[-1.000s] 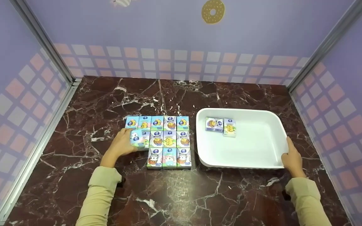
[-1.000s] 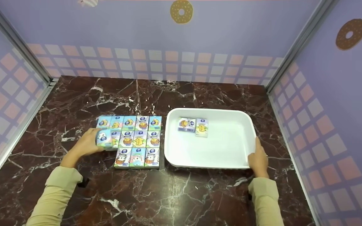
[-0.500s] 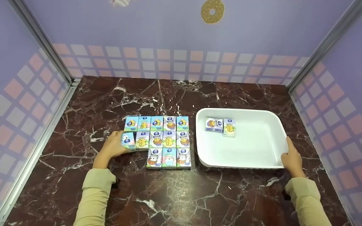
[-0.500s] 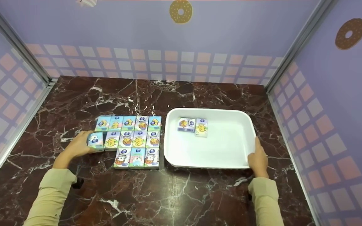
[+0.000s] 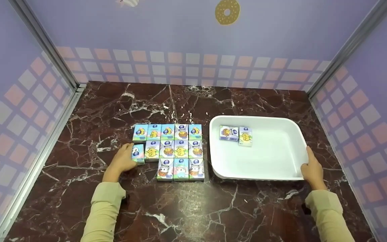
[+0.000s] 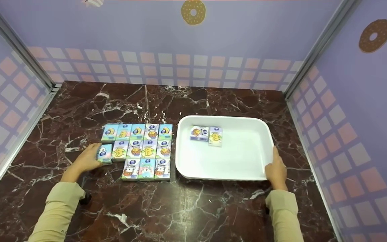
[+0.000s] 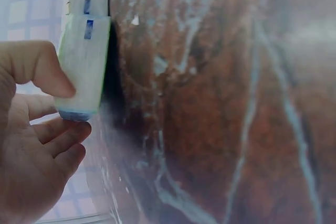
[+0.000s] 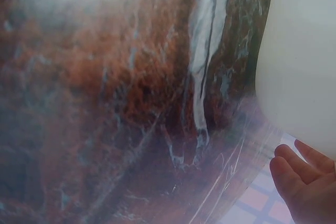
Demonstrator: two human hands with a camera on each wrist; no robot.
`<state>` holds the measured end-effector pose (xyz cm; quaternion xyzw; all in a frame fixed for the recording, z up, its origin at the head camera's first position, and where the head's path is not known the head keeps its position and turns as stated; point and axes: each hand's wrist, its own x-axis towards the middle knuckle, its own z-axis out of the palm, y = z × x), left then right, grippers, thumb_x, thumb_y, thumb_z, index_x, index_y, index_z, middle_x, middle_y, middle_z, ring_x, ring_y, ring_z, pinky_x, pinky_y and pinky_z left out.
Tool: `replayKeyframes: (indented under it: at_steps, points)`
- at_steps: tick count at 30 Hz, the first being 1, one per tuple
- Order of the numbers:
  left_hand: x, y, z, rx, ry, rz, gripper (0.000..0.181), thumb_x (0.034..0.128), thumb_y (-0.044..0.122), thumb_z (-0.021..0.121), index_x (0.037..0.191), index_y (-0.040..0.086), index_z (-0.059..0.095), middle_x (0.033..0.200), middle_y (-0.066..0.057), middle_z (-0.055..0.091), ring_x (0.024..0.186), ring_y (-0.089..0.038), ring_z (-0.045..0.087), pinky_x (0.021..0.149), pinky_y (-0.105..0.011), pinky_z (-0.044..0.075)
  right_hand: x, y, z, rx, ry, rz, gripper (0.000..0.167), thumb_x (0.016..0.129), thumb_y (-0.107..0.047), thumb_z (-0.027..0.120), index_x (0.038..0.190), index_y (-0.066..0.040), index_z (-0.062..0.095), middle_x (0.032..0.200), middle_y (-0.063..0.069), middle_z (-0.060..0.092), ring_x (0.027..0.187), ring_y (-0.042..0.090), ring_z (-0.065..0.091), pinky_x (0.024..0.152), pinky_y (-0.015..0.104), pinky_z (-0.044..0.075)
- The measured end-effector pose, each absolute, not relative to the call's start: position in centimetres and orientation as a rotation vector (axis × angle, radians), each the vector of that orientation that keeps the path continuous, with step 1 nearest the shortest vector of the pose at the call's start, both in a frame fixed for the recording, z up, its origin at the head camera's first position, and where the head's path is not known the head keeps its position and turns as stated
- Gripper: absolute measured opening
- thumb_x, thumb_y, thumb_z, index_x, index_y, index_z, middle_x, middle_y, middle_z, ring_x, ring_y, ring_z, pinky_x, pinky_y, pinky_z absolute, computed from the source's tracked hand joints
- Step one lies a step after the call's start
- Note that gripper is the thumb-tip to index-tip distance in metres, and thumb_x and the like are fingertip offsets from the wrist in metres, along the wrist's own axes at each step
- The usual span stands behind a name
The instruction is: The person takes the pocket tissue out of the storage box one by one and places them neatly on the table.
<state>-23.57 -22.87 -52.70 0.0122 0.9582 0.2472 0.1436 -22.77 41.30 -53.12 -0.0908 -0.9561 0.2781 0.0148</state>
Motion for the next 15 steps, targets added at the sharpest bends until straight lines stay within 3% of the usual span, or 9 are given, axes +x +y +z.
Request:
replayKeyframes:
  at_steps: [5, 15]
  points:
    - [-23.56, -22.81, -53.06, 0.012, 2.764, 0.720, 0.079, 0.0703, -0.001, 0.048, 0.140, -0.003, 0.011, 0.143, -0.029, 0.010, 0.127, -0.049, 0.016, 0.089, -0.053, 0.034, -22.79, 41.28, -53.11, -0.297, -2.971, 0.874, 0.067, 0.077, 0.004, 0.029, 0.141, -0.003, 0.012, 0.134, 0.033, 0.027, 0.107, 0.051, 0.039, 0.079, 0.057, 0.033]
    - [-23.62, -22.52, -53.25, 0.028, 2.800, 0.692, 0.071, 0.0766, 0.001, 0.049, 0.139, -0.005, 0.015, 0.142, -0.031, 0.013, 0.124, -0.050, 0.020, 0.099, -0.057, 0.027, -22.72, 41.19, -52.96, -0.312, -2.970, 0.897, 0.066, 0.078, 0.004, 0.028, 0.141, -0.003, 0.011, 0.135, 0.032, 0.026, 0.113, 0.052, 0.034, 0.084, 0.059, 0.032]
